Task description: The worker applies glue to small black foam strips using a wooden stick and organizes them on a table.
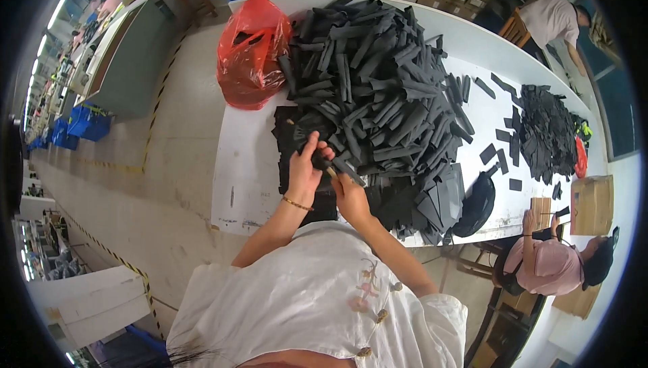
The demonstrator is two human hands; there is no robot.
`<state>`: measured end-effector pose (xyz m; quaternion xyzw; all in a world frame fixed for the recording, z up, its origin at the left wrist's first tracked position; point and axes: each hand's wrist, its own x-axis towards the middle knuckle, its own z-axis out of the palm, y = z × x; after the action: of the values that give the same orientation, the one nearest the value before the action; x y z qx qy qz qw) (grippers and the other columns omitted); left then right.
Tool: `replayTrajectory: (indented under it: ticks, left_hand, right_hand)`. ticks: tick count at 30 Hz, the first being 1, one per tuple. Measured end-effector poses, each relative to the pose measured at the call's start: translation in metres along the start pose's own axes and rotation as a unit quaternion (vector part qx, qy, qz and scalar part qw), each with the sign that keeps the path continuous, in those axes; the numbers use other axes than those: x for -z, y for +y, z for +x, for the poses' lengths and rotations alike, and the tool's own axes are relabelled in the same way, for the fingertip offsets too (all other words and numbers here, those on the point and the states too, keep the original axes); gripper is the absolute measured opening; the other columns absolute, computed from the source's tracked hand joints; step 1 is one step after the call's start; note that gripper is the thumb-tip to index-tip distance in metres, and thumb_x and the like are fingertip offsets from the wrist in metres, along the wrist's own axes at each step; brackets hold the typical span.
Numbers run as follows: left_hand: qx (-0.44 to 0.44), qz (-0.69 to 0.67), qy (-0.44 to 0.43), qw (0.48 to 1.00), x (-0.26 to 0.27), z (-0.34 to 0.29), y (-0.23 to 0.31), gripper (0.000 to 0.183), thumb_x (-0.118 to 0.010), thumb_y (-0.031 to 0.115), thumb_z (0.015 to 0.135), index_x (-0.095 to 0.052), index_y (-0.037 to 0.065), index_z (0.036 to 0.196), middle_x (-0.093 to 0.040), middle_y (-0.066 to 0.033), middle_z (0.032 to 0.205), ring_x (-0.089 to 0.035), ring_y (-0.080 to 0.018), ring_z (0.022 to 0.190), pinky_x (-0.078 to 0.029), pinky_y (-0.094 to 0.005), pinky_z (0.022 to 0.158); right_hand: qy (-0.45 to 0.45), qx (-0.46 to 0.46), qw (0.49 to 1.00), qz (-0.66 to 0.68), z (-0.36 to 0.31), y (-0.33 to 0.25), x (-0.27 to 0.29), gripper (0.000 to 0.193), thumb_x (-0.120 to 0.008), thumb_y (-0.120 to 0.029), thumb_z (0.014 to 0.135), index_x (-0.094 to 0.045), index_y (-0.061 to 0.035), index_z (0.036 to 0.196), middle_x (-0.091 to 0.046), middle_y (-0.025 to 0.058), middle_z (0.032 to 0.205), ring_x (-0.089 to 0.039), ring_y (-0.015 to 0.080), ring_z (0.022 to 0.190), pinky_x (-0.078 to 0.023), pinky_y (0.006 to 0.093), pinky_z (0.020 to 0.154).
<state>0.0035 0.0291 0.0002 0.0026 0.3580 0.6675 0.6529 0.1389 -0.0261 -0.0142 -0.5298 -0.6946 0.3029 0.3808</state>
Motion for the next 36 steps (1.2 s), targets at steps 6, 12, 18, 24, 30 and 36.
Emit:
replayTrajectory:
  ticks: [6, 12, 18, 24, 30, 36]
  left_hand:
    - [-0.02, 0.042, 0.02, 0.999, -0.002, 0.012, 0.016, 0.02, -0.068, 0.017, 0.088, -0.067, 0.002, 0.1, -0.058, -0.0024, 0.066, -0.034, -0.006, 0.036, -0.023, -0.0217, 0.037]
    - [0.02, 0.021, -0.012, 1.0, -0.016, 0.022, 0.005, 0.032, -0.066, 0.027, 0.09, -0.063, 0.0, 0.108, -0.054, -0.0016, 0.063, -0.036, -0.0068, 0.038, -0.027, -0.0227, 0.039]
    - [0.048, -0.035, 0.078, 0.995, -0.038, -0.019, -0.005, 0.041, -0.061, 0.038, 0.092, -0.059, 0.001, 0.111, -0.055, -0.0054, 0.067, -0.051, -0.0158, 0.053, -0.04, -0.0281, 0.046]
    - [0.012, -0.01, -0.082, 0.996, 0.025, 0.046, 0.036, 0.025, -0.058, 0.03, 0.095, -0.061, 0.006, 0.101, -0.031, 0.0073, 0.051, -0.023, -0.0035, 0.036, -0.019, -0.02, 0.036]
    - [0.101, -0.077, -0.015, 0.992, 0.056, 0.068, 0.023, 0.028, -0.053, 0.032, 0.098, -0.062, 0.007, 0.103, -0.034, 0.0065, 0.05, -0.023, -0.0049, 0.035, -0.019, -0.0207, 0.035]
    - [0.052, -0.159, -0.15, 0.974, 0.04, 0.069, 0.048, 0.031, -0.044, 0.024, 0.1, -0.056, -0.005, 0.105, -0.032, 0.0034, 0.051, -0.027, -0.0075, 0.039, -0.026, -0.0231, 0.038]
  right_hand:
    - [-0.197, -0.139, 0.967, 0.081, -0.05, 0.003, 0.058, 0.011, -0.057, -0.01, 0.093, -0.057, 0.0006, 0.093, -0.059, 0.0165, 0.064, -0.061, 0.0279, 0.056, -0.046, 0.0363, 0.053]
    - [-0.164, -0.173, 0.971, 0.011, -0.064, -0.01, 0.087, 0.009, -0.057, -0.009, 0.093, -0.059, 0.0001, 0.092, -0.058, 0.0173, 0.063, -0.058, 0.027, 0.053, -0.045, 0.0352, 0.051]
    - [-0.138, -0.138, 0.981, 0.023, -0.058, 0.006, 0.067, 0.012, -0.057, -0.012, 0.093, -0.058, -0.0003, 0.092, -0.053, 0.0116, 0.06, -0.053, 0.0183, 0.053, -0.044, 0.0341, 0.052]
    - [-0.237, -0.143, 0.958, 0.079, -0.065, -0.015, 0.075, 0.015, -0.055, -0.014, 0.092, -0.058, 0.0011, 0.094, -0.06, 0.0222, 0.071, -0.061, 0.0377, 0.065, -0.048, 0.0416, 0.06]
    - [-0.274, -0.129, 0.953, 0.016, -0.081, -0.027, 0.128, 0.016, -0.058, -0.018, 0.091, -0.056, -0.002, 0.09, -0.059, 0.0192, 0.066, -0.06, 0.0336, 0.06, -0.047, 0.0395, 0.055]
    - [-0.184, -0.011, 0.982, -0.048, -0.075, -0.034, 0.127, 0.014, -0.064, -0.013, 0.084, -0.054, -0.0041, 0.079, -0.058, 0.0151, 0.063, -0.059, 0.0328, 0.057, -0.046, 0.0406, 0.051]
